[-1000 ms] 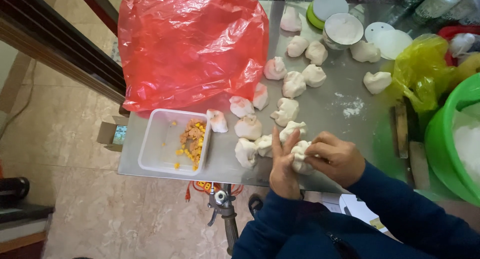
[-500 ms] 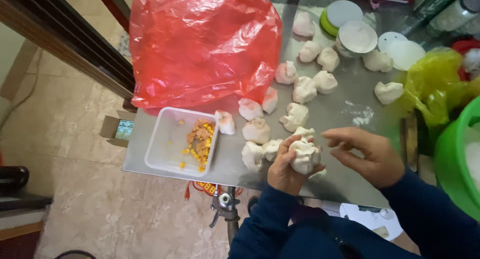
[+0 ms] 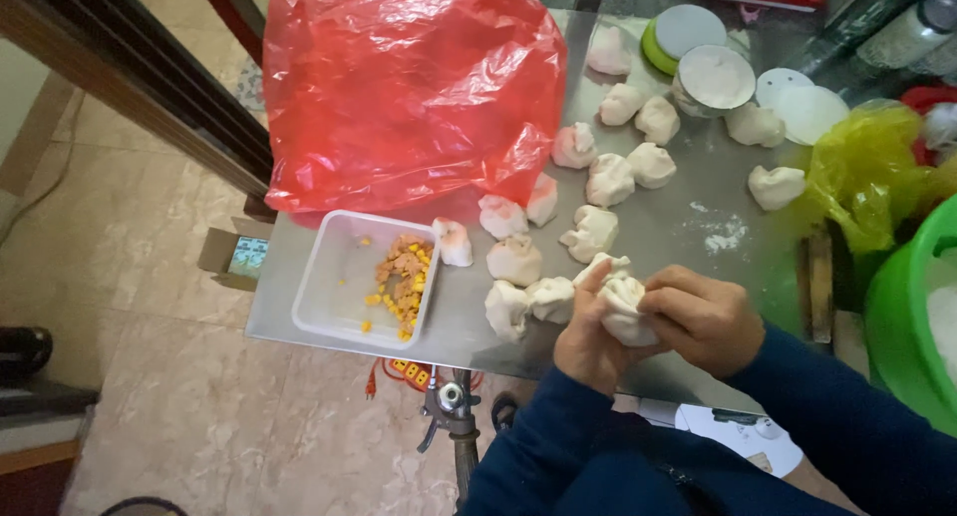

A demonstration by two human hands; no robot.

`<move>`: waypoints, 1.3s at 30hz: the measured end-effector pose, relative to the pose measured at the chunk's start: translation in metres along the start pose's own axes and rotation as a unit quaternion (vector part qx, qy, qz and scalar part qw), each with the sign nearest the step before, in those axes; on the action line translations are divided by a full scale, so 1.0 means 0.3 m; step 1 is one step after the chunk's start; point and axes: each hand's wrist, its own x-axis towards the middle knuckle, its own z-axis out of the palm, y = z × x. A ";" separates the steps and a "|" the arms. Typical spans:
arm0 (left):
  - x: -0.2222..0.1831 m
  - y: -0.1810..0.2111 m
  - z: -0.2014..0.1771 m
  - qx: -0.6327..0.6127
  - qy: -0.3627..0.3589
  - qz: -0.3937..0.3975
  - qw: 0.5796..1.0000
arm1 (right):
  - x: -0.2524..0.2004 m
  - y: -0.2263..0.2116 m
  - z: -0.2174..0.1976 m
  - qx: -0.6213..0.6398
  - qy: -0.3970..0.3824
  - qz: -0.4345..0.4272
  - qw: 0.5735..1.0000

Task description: Flattening dough pieces, adding filling from a container, and pinching the edges to seal the buns.

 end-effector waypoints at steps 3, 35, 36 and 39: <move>0.080 -0.061 -0.154 0.012 -0.092 -0.016 0.996 | -0.015 0.002 -0.041 0.045 -0.019 -0.028 0.998; 0.078 -0.160 -0.101 -0.064 -0.064 0.116 0.989 | -0.126 0.002 0.006 -0.016 -0.040 0.251 0.967; 0.086 -0.161 -0.118 -0.063 -0.064 0.115 0.989 | -0.123 0.011 0.010 -0.016 -0.040 0.252 0.967; 0.093 -0.163 -0.135 -0.074 -0.080 0.067 0.992 | -0.109 0.025 -0.006 -0.008 -0.025 0.159 0.987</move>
